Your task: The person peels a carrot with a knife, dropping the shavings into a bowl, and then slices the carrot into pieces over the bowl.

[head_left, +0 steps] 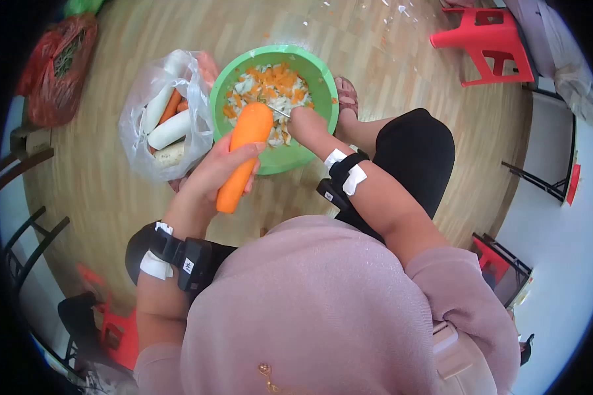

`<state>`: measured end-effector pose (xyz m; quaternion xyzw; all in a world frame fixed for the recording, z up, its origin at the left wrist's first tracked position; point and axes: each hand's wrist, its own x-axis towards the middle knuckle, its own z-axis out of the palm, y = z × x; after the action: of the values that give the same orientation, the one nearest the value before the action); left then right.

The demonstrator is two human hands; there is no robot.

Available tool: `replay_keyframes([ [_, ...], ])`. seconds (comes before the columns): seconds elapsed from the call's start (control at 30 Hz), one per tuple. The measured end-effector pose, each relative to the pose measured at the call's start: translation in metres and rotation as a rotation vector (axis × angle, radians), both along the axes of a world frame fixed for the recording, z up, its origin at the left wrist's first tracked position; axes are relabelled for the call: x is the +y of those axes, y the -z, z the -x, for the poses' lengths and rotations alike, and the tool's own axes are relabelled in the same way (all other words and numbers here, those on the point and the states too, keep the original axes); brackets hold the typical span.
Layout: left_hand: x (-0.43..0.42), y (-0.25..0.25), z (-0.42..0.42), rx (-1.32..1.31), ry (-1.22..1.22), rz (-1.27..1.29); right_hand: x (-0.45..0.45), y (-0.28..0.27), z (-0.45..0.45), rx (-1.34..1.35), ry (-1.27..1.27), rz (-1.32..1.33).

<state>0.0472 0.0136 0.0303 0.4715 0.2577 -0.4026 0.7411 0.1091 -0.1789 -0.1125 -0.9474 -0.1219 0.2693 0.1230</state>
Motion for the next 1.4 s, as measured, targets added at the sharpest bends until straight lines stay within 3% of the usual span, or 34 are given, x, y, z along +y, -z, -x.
replay_keyframes([
  [0.1,0.002,0.009,0.002,-0.045,-0.023,-0.041,0.017,-0.004,-0.012,0.034,0.141,-0.209],
  [0.17,0.003,0.013,0.005,-0.072,-0.043,-0.047,0.029,-0.031,-0.022,0.249,0.377,-0.739],
  [0.2,0.003,0.013,0.005,-0.090,-0.065,-0.086,0.035,-0.050,-0.027,0.253,0.379,-0.738],
  [0.27,0.002,0.016,0.004,-0.109,-0.083,-0.124,0.042,-0.085,-0.031,0.677,0.732,-0.936],
  [0.37,-0.001,0.019,0.003,-0.157,-0.176,-0.152,0.040,-0.083,-0.029,0.884,0.681,-1.053],
  [0.5,0.001,0.019,-0.002,-0.157,-0.117,-0.135,0.041,-0.094,-0.028,0.907,0.615,-1.059],
  [0.8,0.002,0.016,-0.006,-0.201,-0.178,-0.136,0.042,-0.103,-0.027,0.704,0.472,-0.995],
  [0.87,0.005,0.019,-0.005,-0.177,-0.170,-0.147,0.042,-0.091,-0.027,0.468,0.296,-0.914],
  [0.9,0.005,0.022,-0.004,-0.211,-0.194,-0.188,0.043,-0.090,-0.026,0.472,0.285,-0.912],
  [0.97,0.007,0.024,-0.005,-0.241,-0.231,-0.229,0.043,-0.089,-0.024,-0.012,0.134,-0.847],
  [1.07,0.010,0.021,-0.008,-0.293,-0.242,-0.263,0.040,-0.105,-0.025,-0.060,0.031,-0.630],
  [1.27,0.012,0.024,-0.006,-0.239,-0.208,-0.298,0.042,-0.103,-0.013,-0.268,-0.192,-0.605],
  [1.4,0.010,0.023,-0.007,-0.282,-0.228,-0.320,0.043,-0.102,-0.012,-0.259,-0.221,-0.561],
])
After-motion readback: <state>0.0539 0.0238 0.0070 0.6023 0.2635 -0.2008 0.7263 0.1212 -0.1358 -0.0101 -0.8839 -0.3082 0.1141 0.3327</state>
